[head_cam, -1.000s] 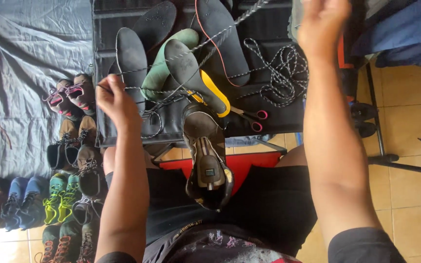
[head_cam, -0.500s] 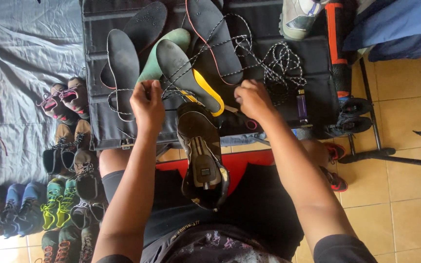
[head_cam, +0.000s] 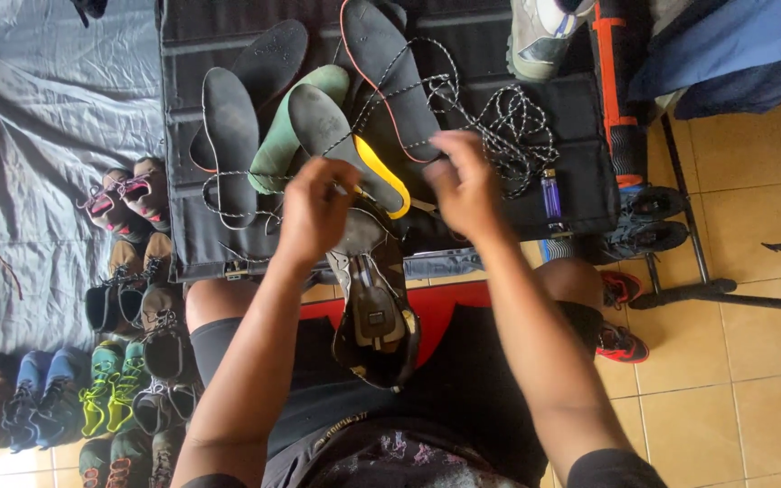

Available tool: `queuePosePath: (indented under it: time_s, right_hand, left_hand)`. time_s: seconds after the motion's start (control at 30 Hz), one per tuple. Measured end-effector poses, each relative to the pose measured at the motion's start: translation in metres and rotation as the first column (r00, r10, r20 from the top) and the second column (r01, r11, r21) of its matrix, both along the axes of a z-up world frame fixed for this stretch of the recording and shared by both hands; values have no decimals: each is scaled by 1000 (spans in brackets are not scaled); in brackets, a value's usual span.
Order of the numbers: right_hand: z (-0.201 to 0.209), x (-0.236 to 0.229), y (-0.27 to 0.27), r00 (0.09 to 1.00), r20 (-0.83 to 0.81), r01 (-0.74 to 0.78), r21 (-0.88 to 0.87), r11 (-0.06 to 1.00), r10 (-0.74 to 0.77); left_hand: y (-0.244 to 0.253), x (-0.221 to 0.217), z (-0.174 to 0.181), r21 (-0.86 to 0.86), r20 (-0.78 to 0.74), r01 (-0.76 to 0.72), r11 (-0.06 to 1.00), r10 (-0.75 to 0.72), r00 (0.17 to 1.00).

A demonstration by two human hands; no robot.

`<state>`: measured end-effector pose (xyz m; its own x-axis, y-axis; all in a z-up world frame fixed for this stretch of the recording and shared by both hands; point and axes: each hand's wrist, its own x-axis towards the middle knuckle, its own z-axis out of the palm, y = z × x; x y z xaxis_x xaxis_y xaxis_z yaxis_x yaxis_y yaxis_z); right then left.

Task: The person threads a black and white rope through the eyelets of a shoe, ties a knot, and uses scissors to trim the excess rope. The person then uses a lighter to melt the rope ends to prevent fraying.

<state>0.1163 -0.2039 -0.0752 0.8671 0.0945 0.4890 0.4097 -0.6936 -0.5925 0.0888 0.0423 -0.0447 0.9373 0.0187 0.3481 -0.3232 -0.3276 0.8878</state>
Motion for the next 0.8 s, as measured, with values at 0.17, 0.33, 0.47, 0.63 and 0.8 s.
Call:
queuePosePath:
  time_s: [0.17,0.33,0.47,0.63,0.8]
  right_hand:
    - [39,-42,56,901,-83,-345,454,821,425]
    - [35,-39,24,868,-79,-437,349,829,490]
    - [53,-45,-8,888,-186,-402,137,906,422]
    - [47,-43,-57,924,-355,-199,-129,971,142]
    - [34,-35,-110,849,-468,95,-323,942,-246]
  left_hand:
    - [-11,-10,23,195,56,206,959,-220,974]
    - [26,-9,-14,111,85,32,993,-41,995]
    - [44,-8,-21,35,101,-297,954,292,951]
    - [79,-1,-55,-151,-1,-549,822,556,831]
    - [86,-6,-69,-239,-59,-622,746,628,776]
